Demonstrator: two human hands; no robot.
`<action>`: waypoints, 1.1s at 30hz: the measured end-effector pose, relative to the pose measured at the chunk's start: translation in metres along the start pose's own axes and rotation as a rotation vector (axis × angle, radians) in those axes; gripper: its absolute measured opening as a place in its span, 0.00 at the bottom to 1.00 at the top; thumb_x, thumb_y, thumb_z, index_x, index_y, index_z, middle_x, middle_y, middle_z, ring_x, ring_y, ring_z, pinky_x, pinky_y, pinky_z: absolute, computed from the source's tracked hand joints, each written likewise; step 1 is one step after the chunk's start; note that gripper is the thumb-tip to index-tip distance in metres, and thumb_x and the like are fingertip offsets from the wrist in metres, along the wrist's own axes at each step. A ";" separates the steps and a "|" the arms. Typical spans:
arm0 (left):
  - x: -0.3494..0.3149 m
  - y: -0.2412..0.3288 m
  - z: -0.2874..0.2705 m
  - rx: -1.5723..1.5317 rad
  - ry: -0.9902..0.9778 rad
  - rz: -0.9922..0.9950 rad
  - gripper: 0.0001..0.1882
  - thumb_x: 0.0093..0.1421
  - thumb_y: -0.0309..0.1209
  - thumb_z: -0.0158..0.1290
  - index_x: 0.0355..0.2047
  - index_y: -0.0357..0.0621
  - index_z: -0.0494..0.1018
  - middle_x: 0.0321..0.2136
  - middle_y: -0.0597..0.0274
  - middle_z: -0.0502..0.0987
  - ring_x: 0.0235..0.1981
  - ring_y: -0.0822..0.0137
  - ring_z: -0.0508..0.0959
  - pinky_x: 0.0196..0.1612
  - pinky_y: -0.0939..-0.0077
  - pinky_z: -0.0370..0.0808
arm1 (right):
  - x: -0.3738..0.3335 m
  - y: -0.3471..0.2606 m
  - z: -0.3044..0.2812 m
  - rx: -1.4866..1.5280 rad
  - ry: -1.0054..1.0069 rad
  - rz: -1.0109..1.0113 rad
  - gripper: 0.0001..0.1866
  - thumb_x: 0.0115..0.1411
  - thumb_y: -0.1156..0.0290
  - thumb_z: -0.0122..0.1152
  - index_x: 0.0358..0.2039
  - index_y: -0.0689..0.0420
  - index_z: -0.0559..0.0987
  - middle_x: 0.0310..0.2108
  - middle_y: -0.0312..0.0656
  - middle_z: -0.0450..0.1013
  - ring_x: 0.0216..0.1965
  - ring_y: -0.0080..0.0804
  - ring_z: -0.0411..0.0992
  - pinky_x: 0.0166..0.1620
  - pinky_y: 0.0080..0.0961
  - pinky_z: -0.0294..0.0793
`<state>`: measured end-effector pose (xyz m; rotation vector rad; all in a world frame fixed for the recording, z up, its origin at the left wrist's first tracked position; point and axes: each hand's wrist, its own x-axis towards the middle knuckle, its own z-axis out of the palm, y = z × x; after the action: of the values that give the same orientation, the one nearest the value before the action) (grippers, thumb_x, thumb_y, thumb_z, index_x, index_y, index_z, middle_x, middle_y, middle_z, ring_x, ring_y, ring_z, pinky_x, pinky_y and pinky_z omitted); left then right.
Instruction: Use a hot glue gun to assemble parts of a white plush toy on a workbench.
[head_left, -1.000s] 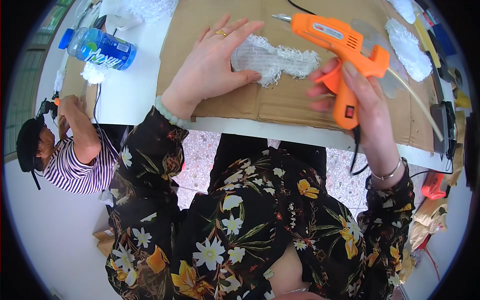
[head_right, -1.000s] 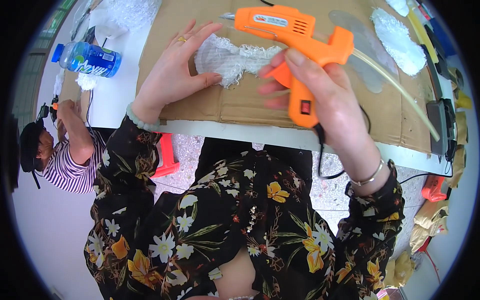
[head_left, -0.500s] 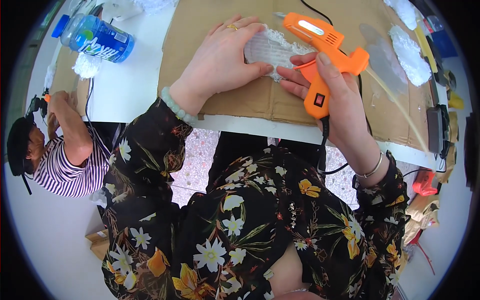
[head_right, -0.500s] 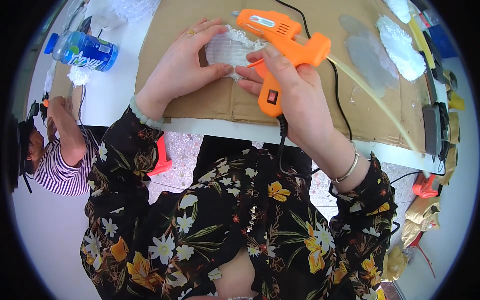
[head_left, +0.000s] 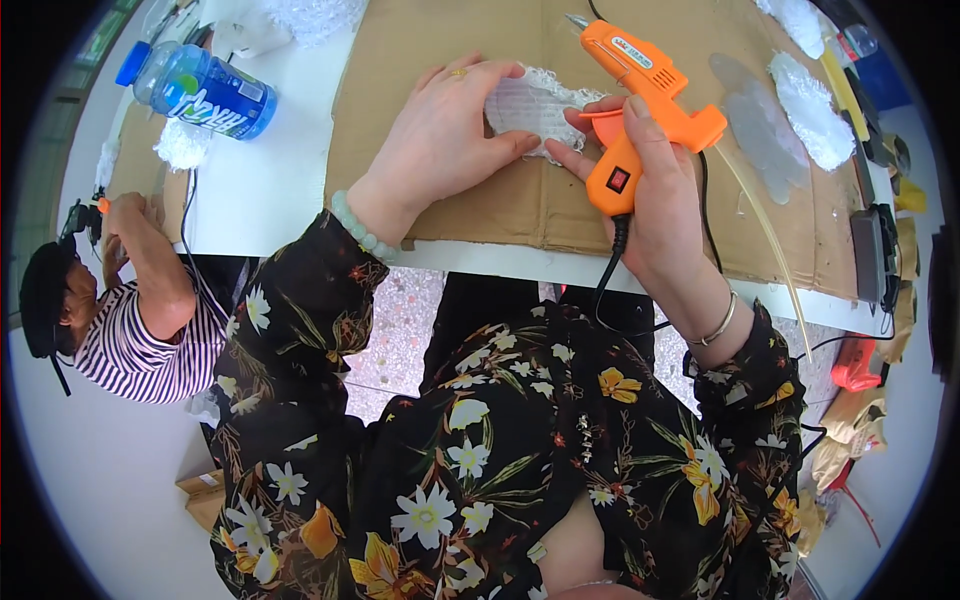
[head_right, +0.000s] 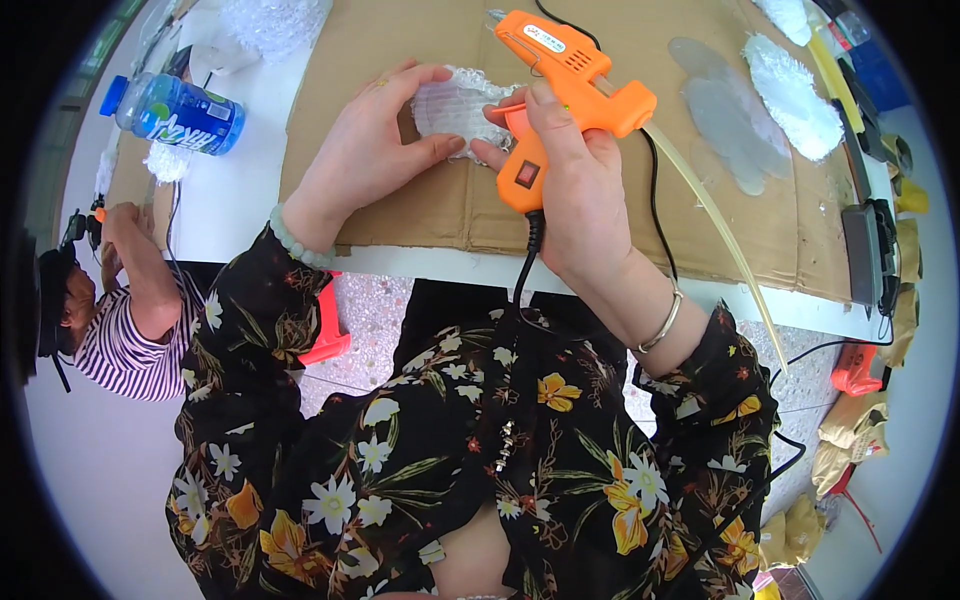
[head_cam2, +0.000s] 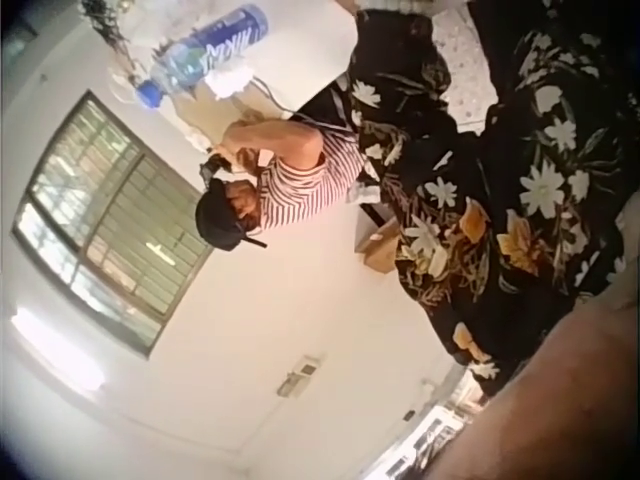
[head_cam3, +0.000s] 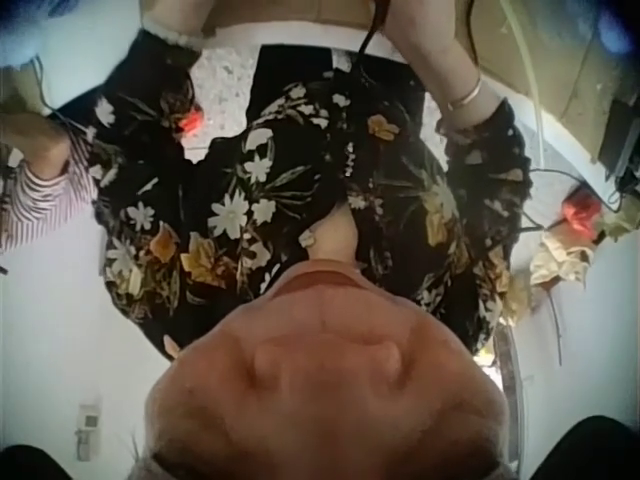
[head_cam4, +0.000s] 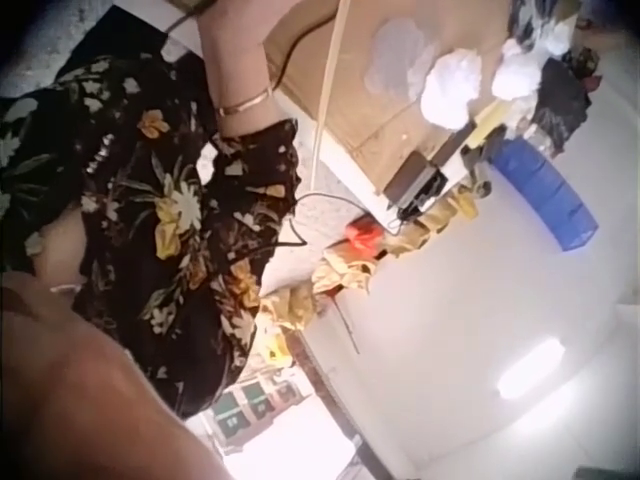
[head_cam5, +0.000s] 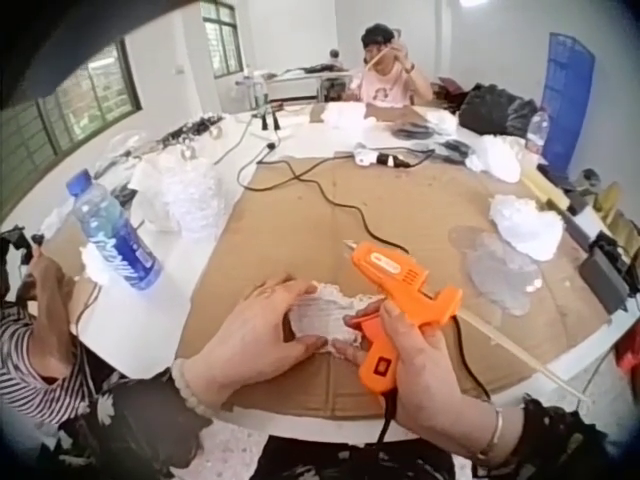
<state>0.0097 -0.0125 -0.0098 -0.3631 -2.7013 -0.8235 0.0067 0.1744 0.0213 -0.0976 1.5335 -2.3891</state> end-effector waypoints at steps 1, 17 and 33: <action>-0.002 0.001 -0.001 -0.022 -0.001 -0.018 0.28 0.47 0.36 0.60 0.48 0.41 0.68 0.44 0.50 0.73 0.54 0.52 0.67 0.56 0.63 0.62 | 0.001 0.002 0.000 0.000 0.000 -0.008 0.16 0.65 0.61 0.45 0.39 0.64 0.69 0.38 0.47 0.67 0.47 0.36 0.69 0.48 0.41 0.76; 0.016 -0.011 -0.005 -0.357 0.063 0.007 0.18 0.61 0.30 0.44 0.52 0.43 0.65 0.36 0.51 0.77 0.37 0.53 0.77 0.41 0.68 0.72 | 0.021 -0.013 -0.005 -0.105 -0.100 -0.058 0.16 0.65 0.61 0.44 0.42 0.63 0.70 0.38 0.42 0.68 0.44 0.32 0.69 0.45 0.38 0.78; -0.021 0.026 -0.003 0.131 0.145 0.378 0.26 0.39 0.29 0.63 0.41 0.47 0.68 0.33 0.65 0.73 0.41 0.59 0.71 0.49 0.61 0.64 | 0.038 -0.013 -0.034 -0.127 -0.170 -0.024 0.15 0.64 0.63 0.46 0.42 0.63 0.69 0.35 0.41 0.69 0.37 0.30 0.72 0.43 0.35 0.78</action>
<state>0.0387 0.0036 -0.0015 -0.7243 -2.4272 -0.5395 -0.0399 0.1982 0.0145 -0.3390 1.6091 -2.2350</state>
